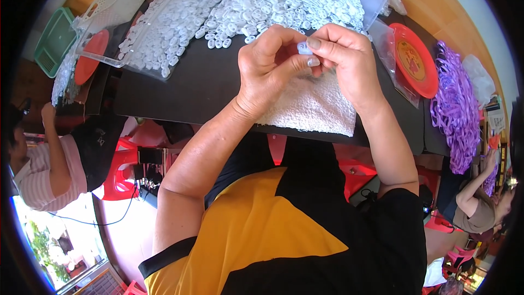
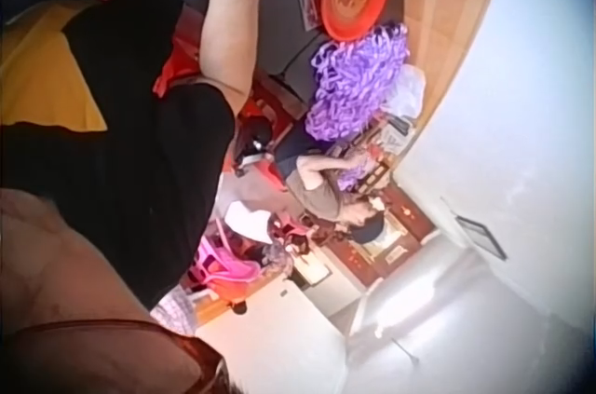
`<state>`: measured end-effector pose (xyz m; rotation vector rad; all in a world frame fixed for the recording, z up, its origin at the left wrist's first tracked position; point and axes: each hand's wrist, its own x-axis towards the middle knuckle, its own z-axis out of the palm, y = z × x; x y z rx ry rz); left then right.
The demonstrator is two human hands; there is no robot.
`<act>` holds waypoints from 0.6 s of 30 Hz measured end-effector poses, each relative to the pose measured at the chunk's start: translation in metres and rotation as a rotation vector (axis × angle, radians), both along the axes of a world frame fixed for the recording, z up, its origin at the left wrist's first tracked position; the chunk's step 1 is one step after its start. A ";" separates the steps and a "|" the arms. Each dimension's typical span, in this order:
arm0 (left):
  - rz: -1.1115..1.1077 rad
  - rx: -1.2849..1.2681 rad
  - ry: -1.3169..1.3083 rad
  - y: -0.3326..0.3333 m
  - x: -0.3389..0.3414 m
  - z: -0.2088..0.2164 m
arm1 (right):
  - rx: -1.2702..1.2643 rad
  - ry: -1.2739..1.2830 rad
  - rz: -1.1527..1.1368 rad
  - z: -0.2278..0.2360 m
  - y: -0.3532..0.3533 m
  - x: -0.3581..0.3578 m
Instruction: Sorting and inspecting small white plastic components on a table in a workshop.
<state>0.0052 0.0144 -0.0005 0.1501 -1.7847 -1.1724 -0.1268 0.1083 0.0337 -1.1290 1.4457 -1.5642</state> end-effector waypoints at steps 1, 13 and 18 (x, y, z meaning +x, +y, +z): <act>0.028 -0.036 0.002 0.000 0.000 -0.002 | -0.008 -0.002 0.003 0.001 0.001 0.002; 0.117 -0.158 0.028 -0.006 -0.004 -0.007 | -0.064 0.076 -0.086 -0.001 0.001 0.016; 0.116 -0.044 0.075 -0.003 -0.007 -0.009 | -0.057 -0.032 -0.064 0.002 0.001 0.010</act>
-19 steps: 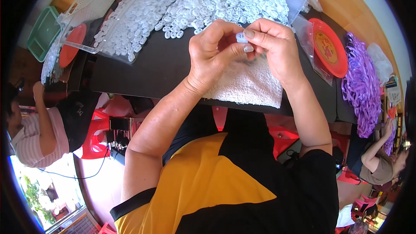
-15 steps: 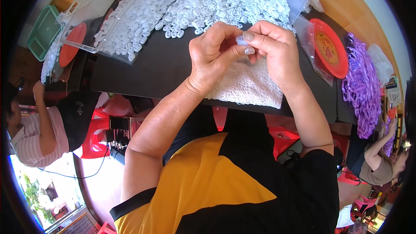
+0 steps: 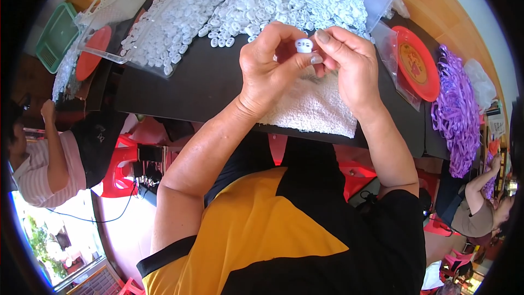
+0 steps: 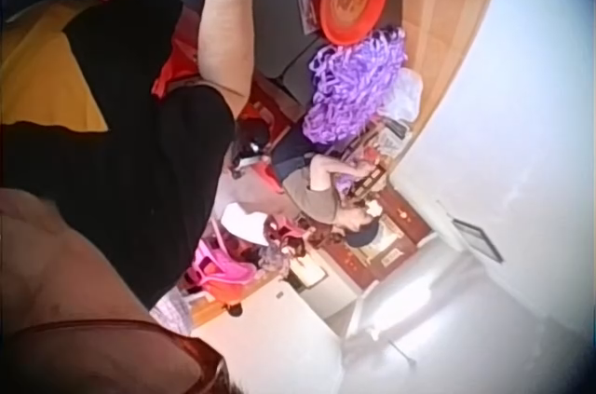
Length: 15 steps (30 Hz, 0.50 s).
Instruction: Sorting and inspecting small white plastic components on a table in a workshop.
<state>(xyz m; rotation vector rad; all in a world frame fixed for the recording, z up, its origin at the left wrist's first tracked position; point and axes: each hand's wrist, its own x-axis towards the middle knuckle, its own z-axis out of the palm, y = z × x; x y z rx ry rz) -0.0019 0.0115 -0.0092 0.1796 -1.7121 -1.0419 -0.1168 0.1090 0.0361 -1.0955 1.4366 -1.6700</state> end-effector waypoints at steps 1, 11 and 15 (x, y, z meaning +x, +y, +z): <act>-0.006 0.037 -0.005 0.000 0.001 0.000 | -0.007 -0.012 -0.012 -0.002 -0.001 0.000; 0.017 0.046 -0.046 0.001 0.003 0.002 | -0.029 0.010 -0.056 -0.007 -0.005 -0.005; -0.017 0.064 -0.038 0.003 0.003 0.007 | -0.039 0.045 -0.045 -0.004 -0.004 -0.006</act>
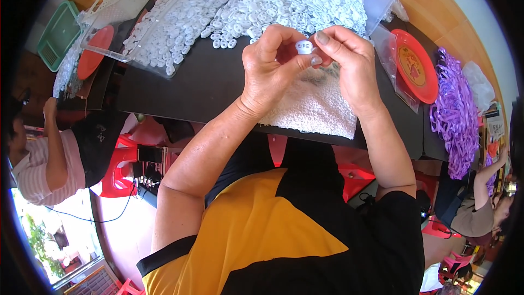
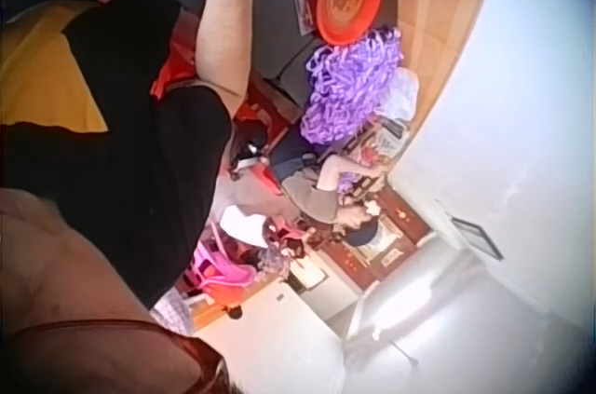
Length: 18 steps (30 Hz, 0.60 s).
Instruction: Sorting and inspecting small white plastic components on a table in a workshop.
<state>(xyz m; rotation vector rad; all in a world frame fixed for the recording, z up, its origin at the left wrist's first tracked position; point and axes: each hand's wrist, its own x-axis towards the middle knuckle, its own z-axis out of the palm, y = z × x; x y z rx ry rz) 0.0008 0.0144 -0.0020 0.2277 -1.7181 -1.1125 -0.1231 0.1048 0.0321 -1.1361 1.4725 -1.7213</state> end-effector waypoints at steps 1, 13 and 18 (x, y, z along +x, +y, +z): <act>-0.002 -0.010 -0.002 0.000 0.000 0.000 | 0.007 0.037 0.037 0.000 0.001 -0.002; -0.035 -0.039 -0.074 -0.001 0.005 -0.004 | 0.131 0.113 0.148 0.003 0.004 -0.006; -0.044 0.002 -0.100 -0.003 0.001 -0.008 | 0.132 0.113 0.089 0.003 0.003 -0.003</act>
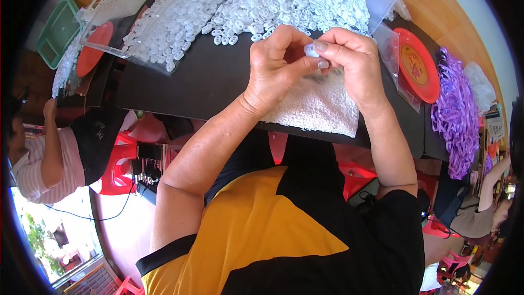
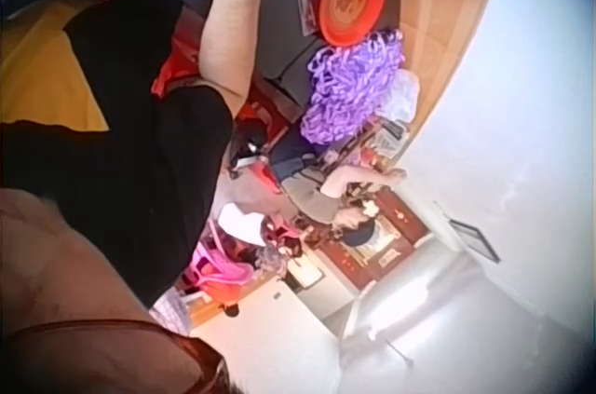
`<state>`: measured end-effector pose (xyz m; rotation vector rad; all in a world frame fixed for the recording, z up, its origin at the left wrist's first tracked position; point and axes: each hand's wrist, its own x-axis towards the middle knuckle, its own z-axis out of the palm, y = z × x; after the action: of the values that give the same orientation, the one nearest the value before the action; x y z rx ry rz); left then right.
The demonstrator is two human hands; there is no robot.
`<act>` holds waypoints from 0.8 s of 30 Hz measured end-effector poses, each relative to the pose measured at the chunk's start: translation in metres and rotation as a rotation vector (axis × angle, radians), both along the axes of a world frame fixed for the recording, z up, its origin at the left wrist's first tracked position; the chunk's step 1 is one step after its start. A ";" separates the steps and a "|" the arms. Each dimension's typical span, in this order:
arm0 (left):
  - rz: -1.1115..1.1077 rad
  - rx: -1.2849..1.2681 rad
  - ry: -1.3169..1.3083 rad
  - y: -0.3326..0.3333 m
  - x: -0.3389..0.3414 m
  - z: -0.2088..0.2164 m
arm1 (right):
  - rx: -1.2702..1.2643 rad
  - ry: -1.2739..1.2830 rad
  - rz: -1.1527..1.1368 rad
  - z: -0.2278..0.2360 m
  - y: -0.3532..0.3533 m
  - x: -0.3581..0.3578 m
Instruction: Sorting and inspecting small white plastic components on a table in a workshop.
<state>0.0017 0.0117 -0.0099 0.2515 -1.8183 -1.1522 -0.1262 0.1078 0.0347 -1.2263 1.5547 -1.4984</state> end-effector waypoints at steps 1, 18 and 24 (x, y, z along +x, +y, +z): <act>0.009 0.000 0.009 0.001 -0.001 0.001 | -0.025 -0.034 -0.002 0.000 0.000 0.000; 0.011 0.053 0.099 -0.003 -0.006 -0.005 | -0.089 -0.092 -0.054 -0.001 -0.002 -0.002; -0.066 0.457 -0.014 0.001 -0.002 0.009 | -0.091 -0.098 -0.049 -0.002 -0.003 -0.005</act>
<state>-0.0007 0.0131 -0.0005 0.4653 -1.5640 -1.6097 -0.1317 0.1048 0.0323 -1.1544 1.4765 -1.6512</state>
